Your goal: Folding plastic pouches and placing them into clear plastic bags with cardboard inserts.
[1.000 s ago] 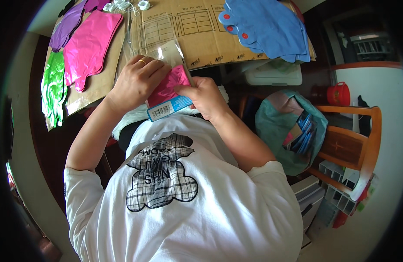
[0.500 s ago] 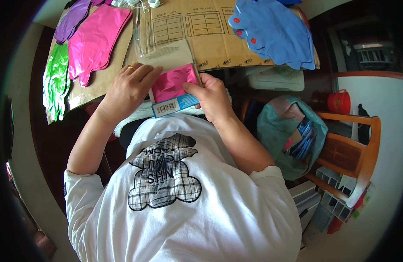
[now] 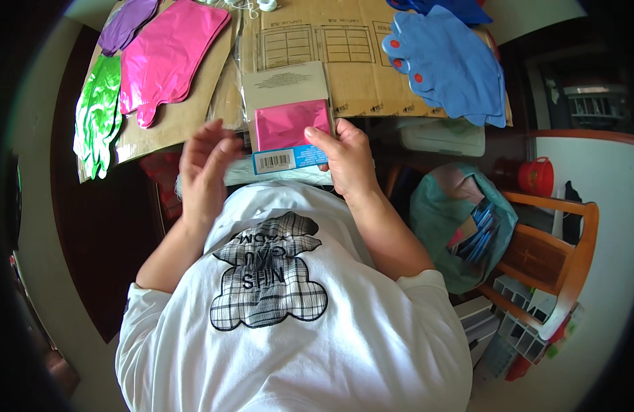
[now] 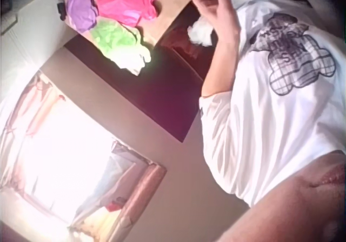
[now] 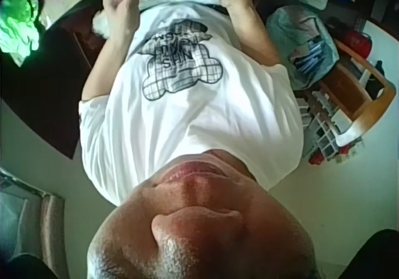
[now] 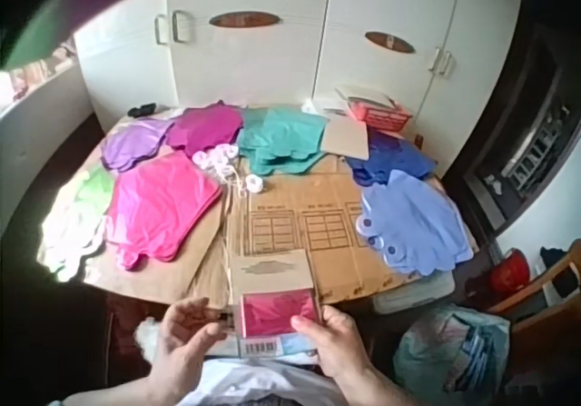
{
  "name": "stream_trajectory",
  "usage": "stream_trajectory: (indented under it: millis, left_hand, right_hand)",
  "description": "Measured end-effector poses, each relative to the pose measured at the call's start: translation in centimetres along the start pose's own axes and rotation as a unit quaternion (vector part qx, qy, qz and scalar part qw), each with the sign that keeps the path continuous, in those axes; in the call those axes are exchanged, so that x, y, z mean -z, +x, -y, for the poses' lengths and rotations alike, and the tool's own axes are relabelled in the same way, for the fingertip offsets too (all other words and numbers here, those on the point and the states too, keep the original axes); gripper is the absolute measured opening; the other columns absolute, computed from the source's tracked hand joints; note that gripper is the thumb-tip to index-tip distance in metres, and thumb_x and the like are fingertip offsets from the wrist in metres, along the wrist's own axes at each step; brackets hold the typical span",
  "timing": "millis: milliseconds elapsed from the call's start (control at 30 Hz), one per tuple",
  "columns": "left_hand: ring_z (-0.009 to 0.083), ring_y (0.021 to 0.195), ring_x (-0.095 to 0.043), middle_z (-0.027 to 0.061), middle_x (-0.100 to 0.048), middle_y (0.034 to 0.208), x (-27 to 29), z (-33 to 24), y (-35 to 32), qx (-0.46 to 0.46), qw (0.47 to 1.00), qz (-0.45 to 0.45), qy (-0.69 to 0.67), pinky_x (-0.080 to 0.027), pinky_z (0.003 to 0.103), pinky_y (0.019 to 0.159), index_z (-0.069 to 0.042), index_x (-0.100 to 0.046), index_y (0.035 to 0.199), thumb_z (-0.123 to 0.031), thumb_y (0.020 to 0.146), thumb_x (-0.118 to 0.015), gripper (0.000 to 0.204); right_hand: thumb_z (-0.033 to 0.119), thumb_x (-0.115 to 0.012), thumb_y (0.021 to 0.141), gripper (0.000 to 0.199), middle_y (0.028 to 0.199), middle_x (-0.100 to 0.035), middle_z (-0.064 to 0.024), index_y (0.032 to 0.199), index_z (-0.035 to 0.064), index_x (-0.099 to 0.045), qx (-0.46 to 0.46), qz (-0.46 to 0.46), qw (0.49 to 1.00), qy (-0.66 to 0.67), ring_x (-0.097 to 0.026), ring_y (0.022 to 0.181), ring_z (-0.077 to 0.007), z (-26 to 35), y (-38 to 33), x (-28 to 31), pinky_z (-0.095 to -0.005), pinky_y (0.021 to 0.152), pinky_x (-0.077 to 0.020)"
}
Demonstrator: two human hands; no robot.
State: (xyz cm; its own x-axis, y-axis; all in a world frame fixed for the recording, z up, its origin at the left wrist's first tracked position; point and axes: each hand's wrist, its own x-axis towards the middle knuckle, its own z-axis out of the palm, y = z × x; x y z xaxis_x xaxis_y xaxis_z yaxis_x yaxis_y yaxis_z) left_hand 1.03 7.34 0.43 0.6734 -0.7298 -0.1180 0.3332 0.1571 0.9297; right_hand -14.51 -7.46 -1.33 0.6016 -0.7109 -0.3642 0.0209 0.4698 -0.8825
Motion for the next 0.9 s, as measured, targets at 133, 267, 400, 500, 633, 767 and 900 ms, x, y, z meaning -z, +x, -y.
stream_trajectory:
  millis: [133, 267, 400, 500, 633, 767, 900]
  left_hand:
    - [0.0206, 0.112, -0.054, 0.0126, -0.052, 0.126, -2.3, -0.8, -2.1, 0.222, 0.972, 0.029, -0.077, -0.044, 0.038, 0.096, -0.001, -0.039, 0.133, -0.016, 0.089, -0.064, 0.053]
    - [0.0174, 0.094, -0.063, 0.0102, -0.064, 0.105, -2.7, 1.6, -0.1, 0.217, 0.956, 0.071, -0.185, -0.052, 0.033, 0.085, -0.001, -0.055, 0.114, -0.010, 0.091, -0.059, 0.025]
    - [0.0163, 0.083, -0.065, 0.0085, -0.066, 0.095, -2.8, 2.2, 0.3, 0.215, 0.958, 0.029, -0.190, -0.053, 0.031, 0.078, 0.000, -0.059, 0.103, -0.008, 0.091, -0.058, 0.015]
    - [0.0157, 0.082, -0.065, 0.0080, -0.066, 0.094, -2.7, 2.2, 0.2, 0.223, 0.960, 0.018, -0.169, -0.053, 0.031, 0.077, 0.000, -0.059, 0.101, -0.009, 0.091, -0.059, 0.014]
    - [0.0154, 0.084, -0.065, 0.0077, -0.066, 0.093, -2.8, 2.3, 0.6, 0.226, 0.961, 0.030, -0.158, -0.053, 0.030, 0.077, -0.001, -0.059, 0.101, -0.009, 0.091, -0.059, 0.013]
    - [0.0182, 0.092, -0.063, 0.0093, -0.065, 0.100, -2.5, 1.4, 1.1, 0.264, 0.947, 0.025, -0.180, -0.051, 0.034, 0.082, -0.001, -0.058, 0.106, -0.018, 0.094, -0.052, 0.021]
    - [0.0275, 0.104, -0.060, 0.0147, -0.062, 0.113, -1.8, 1.1, 0.9, 0.256, 0.917, 0.062, -0.298, -0.047, 0.041, 0.095, -0.001, -0.053, 0.116, -0.029, 0.099, -0.037, 0.037]
  right_hand:
    - [0.020, -0.071, 0.081, 0.016, 0.074, -0.063, 0.0015, 0.087, 0.0086, -0.062, 0.000, 0.018, 1.000, -0.001, -0.052, 0.056, -0.0023, 0.2, -0.2, -0.6, -0.0169, 0.044, -0.0375]
    - [0.024, -0.070, 0.083, 0.020, 0.071, -0.062, 0.0014, 0.088, 0.0059, -0.062, 0.030, 0.000, 0.993, -0.111, -0.051, 0.053, -0.0045, 0.1, -0.3, -0.9, -0.0192, 0.044, -0.0398]
    - [0.030, -0.070, 0.082, 0.031, 0.076, -0.062, -0.0034, 0.095, 0.0031, -0.062, 0.190, -0.097, 0.851, -0.480, -0.055, 0.058, -0.0161, 1.4, -1.7, -1.4, -0.0290, 0.051, -0.0456]
    - [0.033, -0.073, 0.077, 0.040, 0.095, -0.060, -0.0095, 0.103, 0.0042, -0.062, 0.424, -0.127, 0.660, -0.607, -0.057, 0.076, -0.0246, 3.0, -3.3, -1.7, -0.0358, 0.066, -0.0469]
    - [0.017, -0.068, 0.072, 0.035, 0.108, -0.058, -0.0139, 0.102, 0.0007, -0.063, 0.553, 0.067, 0.506, -0.659, -0.056, 0.093, -0.0265, 3.1, -4.3, -1.9, -0.0371, 0.080, -0.0455]
    - [0.009, -0.067, 0.073, 0.029, 0.100, -0.064, -0.0138, 0.100, -0.0001, -0.066, 0.565, 0.120, 0.491, -0.652, -0.061, 0.092, -0.0265, 2.2, -2.3, -1.7, -0.0382, 0.079, -0.0488]
    - [0.003, -0.066, 0.074, 0.025, 0.093, -0.067, -0.0131, 0.099, -0.0003, -0.065, 0.553, 0.133, 0.555, -0.607, -0.065, 0.083, -0.0267, 3.2, -1.5, -2.0, -0.0373, 0.074, -0.0513]
